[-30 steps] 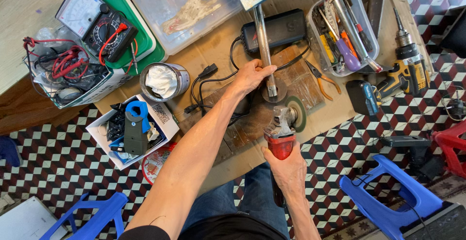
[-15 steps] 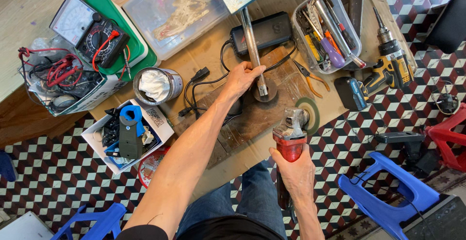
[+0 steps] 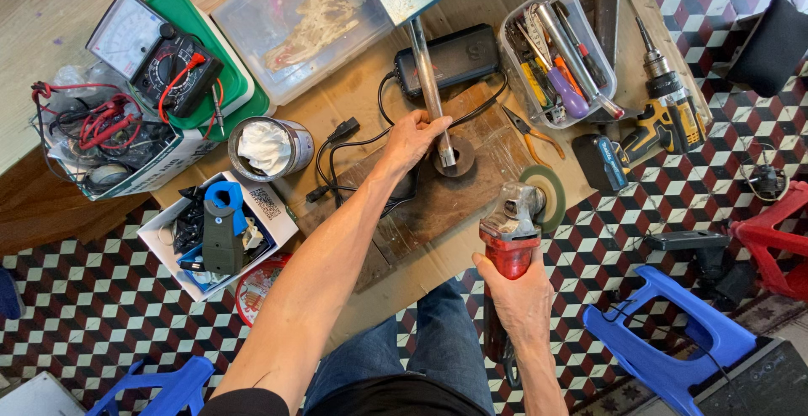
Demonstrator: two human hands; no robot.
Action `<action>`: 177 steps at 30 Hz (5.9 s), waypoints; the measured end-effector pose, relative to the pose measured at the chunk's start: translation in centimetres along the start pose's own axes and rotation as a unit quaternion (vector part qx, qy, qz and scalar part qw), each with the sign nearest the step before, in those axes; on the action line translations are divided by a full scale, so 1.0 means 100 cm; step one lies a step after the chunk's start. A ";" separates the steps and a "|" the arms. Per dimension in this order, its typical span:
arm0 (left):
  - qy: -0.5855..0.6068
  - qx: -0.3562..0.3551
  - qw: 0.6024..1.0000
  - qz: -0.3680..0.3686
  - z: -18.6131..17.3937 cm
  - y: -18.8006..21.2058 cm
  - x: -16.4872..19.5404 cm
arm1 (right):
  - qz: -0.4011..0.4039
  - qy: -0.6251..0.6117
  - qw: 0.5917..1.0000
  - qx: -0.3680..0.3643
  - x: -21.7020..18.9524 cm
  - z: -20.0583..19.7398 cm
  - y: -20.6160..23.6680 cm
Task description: The person grinds the end of a metal tube with an angle grinder, producing sparks, then holds the tube over a metal form and hammers the tube end to flare and shape it, periodically checking the fit of the tube against the form.
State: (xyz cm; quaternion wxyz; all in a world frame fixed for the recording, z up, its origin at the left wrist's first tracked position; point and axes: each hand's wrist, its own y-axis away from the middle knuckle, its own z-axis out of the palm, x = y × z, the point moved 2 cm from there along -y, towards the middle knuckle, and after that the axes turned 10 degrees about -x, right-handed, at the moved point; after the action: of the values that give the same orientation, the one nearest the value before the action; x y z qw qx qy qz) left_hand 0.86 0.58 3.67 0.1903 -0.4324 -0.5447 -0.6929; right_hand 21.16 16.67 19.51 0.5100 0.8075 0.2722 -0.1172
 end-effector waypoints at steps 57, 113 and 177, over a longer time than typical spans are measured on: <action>0.107 -0.370 0.913 0.137 0.287 0.274 0.092 | -0.201 -0.486 0.844 -0.103 0.018 -0.255 0.050; 0.318 0.051 0.934 -0.156 0.475 -0.310 0.078 | -0.257 0.210 0.943 -0.008 -0.202 -0.390 -0.687; 0.134 0.328 0.921 -0.161 0.293 0.133 -0.015 | -0.169 0.250 0.940 -0.157 -0.094 -0.226 -0.416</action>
State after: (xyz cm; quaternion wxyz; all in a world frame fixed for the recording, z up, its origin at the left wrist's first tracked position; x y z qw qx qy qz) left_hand 22.94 22.82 11.24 0.2784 -0.1549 -0.7730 -0.5486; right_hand -11.87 47.48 2.56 0.5187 0.6623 0.5385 0.0486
